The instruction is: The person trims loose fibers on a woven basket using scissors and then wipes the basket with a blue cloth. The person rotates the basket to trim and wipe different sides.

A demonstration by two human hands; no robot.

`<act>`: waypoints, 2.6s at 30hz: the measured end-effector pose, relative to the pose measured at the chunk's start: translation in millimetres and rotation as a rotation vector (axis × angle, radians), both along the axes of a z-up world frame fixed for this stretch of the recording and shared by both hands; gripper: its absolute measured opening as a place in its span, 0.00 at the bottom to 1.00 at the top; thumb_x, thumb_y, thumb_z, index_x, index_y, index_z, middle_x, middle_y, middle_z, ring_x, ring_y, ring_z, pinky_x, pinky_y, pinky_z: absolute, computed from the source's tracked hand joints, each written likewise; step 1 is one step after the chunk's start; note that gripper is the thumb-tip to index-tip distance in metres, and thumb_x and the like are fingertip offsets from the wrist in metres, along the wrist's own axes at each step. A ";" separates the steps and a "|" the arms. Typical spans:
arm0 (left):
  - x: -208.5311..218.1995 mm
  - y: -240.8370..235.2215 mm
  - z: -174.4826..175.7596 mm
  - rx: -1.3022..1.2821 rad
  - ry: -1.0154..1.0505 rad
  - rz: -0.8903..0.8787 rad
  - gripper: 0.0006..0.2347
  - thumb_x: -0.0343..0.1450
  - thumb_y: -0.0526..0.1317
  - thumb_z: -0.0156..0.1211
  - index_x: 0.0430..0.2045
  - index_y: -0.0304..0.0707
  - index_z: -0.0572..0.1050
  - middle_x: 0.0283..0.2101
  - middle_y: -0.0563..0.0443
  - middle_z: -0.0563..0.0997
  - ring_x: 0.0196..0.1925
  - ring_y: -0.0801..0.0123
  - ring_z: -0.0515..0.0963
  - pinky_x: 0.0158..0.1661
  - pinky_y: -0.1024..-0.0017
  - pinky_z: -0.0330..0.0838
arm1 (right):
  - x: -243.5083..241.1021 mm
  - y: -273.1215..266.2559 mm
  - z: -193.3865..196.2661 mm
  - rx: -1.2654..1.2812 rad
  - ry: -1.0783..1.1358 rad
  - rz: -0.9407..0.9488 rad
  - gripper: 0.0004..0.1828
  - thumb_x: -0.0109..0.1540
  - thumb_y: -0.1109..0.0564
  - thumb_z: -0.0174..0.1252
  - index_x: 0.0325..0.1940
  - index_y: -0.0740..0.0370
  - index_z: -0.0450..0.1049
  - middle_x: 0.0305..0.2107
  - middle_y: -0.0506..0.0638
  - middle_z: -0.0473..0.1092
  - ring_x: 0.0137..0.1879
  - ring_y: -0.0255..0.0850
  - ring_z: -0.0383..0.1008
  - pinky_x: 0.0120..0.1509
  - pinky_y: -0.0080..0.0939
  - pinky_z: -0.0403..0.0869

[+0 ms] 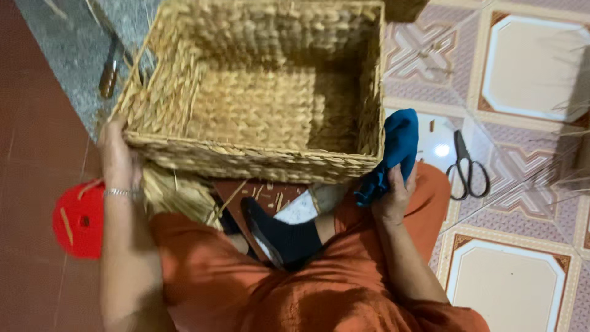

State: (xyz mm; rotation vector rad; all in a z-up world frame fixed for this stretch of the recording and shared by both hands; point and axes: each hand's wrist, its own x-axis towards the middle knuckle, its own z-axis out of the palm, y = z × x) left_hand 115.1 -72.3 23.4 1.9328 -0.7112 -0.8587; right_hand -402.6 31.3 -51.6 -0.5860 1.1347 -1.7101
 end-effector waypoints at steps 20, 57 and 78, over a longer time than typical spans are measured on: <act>-256.4 81.1 -7.9 -0.654 -0.664 -1.262 0.13 0.69 0.42 0.70 0.43 0.32 0.81 0.43 0.46 0.77 0.52 0.58 0.73 0.58 0.60 0.64 | -4.0 6.6 -23.7 0.144 -0.112 0.206 0.20 0.71 0.56 0.54 0.66 0.64 0.66 0.53 0.49 0.71 0.57 0.38 0.72 0.65 0.40 0.71; -278.0 71.6 -17.2 -0.532 -0.747 -1.332 0.09 0.72 0.45 0.63 0.24 0.42 0.76 0.24 0.52 0.78 0.30 0.63 0.81 0.25 0.65 0.74 | -29.8 -220.7 37.6 -0.307 1.732 -0.047 0.27 0.62 0.54 0.71 0.65 0.49 0.76 0.52 0.57 0.71 0.53 0.57 0.68 0.53 0.54 0.71; -280.1 71.9 -13.7 -0.713 -0.678 -1.305 0.07 0.71 0.43 0.62 0.25 0.43 0.77 0.29 0.49 0.80 0.32 0.59 0.81 0.33 0.62 0.76 | -22.9 -76.4 85.0 -0.308 1.808 0.237 0.25 0.59 0.54 0.71 0.60 0.52 0.78 0.41 0.53 0.71 0.44 0.53 0.68 0.39 0.49 0.71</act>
